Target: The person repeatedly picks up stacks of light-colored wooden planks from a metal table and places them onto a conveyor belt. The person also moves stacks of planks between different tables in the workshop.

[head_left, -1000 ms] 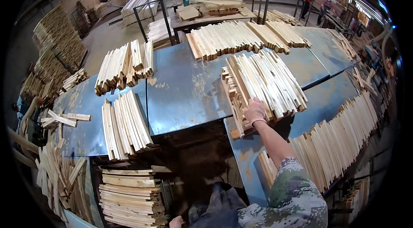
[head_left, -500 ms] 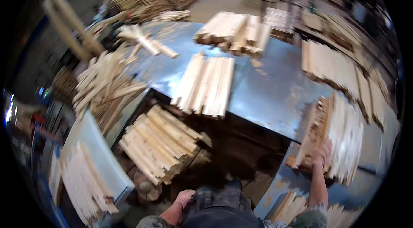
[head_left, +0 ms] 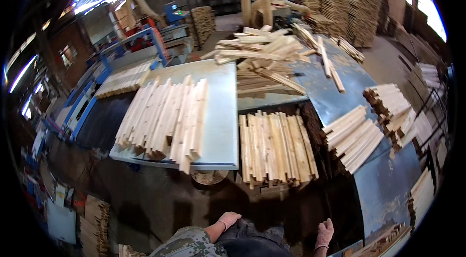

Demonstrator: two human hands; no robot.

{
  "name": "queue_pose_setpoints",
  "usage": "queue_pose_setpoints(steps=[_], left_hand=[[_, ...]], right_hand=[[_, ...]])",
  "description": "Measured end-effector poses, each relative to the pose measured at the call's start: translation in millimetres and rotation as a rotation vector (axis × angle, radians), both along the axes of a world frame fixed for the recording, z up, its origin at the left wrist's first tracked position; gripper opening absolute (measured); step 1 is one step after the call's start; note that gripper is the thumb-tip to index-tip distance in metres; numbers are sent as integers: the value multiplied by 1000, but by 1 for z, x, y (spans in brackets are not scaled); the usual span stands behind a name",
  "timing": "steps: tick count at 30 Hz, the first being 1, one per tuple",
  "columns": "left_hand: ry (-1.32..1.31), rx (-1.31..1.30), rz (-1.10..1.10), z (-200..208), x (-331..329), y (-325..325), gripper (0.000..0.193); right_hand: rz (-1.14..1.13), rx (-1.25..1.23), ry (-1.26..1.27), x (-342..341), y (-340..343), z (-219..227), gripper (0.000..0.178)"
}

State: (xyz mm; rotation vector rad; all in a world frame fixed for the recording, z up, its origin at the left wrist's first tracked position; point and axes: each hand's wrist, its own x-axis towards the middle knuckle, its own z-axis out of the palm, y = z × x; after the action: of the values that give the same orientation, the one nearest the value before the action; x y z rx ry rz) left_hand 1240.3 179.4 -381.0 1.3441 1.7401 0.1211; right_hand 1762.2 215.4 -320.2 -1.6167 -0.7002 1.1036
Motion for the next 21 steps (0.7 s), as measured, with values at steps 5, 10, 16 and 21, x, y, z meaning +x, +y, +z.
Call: queue_pose_setpoints(steps=[5,10,16,21], left_hand=[[-160,-238,656,-7,-106,-82,58],[-35,-221,300,-80,-242,-197,55],[-421,-419,1411,14,-280,-244,29],[-609,-185,1724,-4,-262,-301,26]], right_hand=[[178,-8,45,-135,50,56,6],[363,-23,115,-254,85,98,64],[777,173,40,-466,113,239,81],[809,218,-294,-579,237,208,65]])
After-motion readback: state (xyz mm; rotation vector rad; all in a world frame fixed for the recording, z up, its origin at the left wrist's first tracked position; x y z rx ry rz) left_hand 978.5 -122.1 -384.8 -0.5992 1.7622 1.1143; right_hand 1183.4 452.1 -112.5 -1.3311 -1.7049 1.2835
